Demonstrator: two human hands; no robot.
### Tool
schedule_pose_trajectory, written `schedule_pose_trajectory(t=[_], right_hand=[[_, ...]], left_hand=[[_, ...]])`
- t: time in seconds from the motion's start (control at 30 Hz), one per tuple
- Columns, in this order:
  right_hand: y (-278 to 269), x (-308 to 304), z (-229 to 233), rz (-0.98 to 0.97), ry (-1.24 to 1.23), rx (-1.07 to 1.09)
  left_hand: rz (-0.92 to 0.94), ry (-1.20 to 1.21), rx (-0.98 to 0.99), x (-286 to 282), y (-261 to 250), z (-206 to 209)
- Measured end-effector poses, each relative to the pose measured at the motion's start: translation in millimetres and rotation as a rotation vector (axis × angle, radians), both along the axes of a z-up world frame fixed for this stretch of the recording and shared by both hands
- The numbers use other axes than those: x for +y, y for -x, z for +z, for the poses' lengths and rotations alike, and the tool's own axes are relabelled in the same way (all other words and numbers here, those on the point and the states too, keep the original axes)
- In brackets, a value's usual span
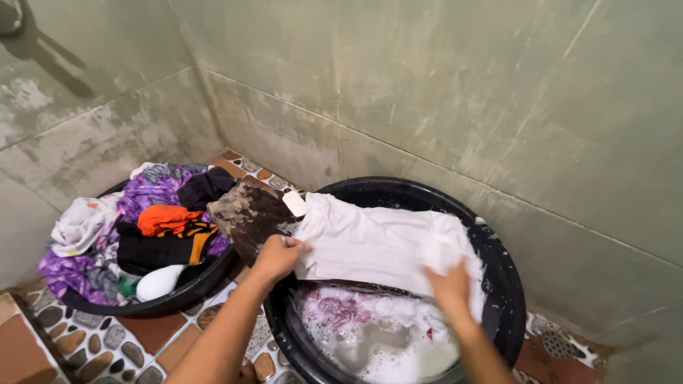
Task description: The person hand-washes a white garment in a black basin filled with soapy water. They repeatedly rub, scrub, and wring the fabric using both hands, occasionally dipping it back into the suds.
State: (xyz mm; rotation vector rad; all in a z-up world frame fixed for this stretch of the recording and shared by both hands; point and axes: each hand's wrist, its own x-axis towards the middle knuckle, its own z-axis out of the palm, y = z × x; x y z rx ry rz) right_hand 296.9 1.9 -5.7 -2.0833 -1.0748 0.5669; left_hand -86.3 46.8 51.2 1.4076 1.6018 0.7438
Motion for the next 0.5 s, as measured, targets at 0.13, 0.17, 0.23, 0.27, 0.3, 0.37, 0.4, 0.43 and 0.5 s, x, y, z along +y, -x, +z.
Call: schedule_pose_trajectory(t=[0.13,0.17,0.23,0.27,0.3,0.37,0.4,0.43,0.5], right_hand=[[158.9,14.1,42.6,0.368,-0.039,0.014],[193.5,11.8,55.9,0.423,-0.075,-0.025],[220.6,2.8,76.0,0.518,-0.053,-0.13],[226.0,1.4,78.2,0.56,0.002,-0.193],[228.5,3.8,73.5,0.601,0.058,-0.256],[186.1,7.3,46.9,0.565,0.107,-0.243],[152.5,12.1,31.2,0.536,0.121,-0.242],[111.4,14.9,18.0,0.45,0.159,-0.268],[27.7,8.7,6.2,0.263,0.262,-0.338]], left_hand=[[0.153,-0.291,0.192,-10.6,-9.4,2.1],[0.215,-0.382,0.252,-14.8,-11.2,6.3],[0.244,-0.295,0.276,-23.0,-11.5,16.7],[0.262,-0.254,0.293,-24.0,-9.3,22.9],[0.242,-0.233,0.3,-22.0,-8.4,28.6],[0.202,-0.186,0.317,-17.7,-7.9,35.6],[0.196,-0.161,0.311,-14.9,-7.6,38.5],[0.191,-0.136,0.306,-12.6,-7.7,40.6],[0.178,-0.089,0.299,-9.0,-6.6,44.0]])
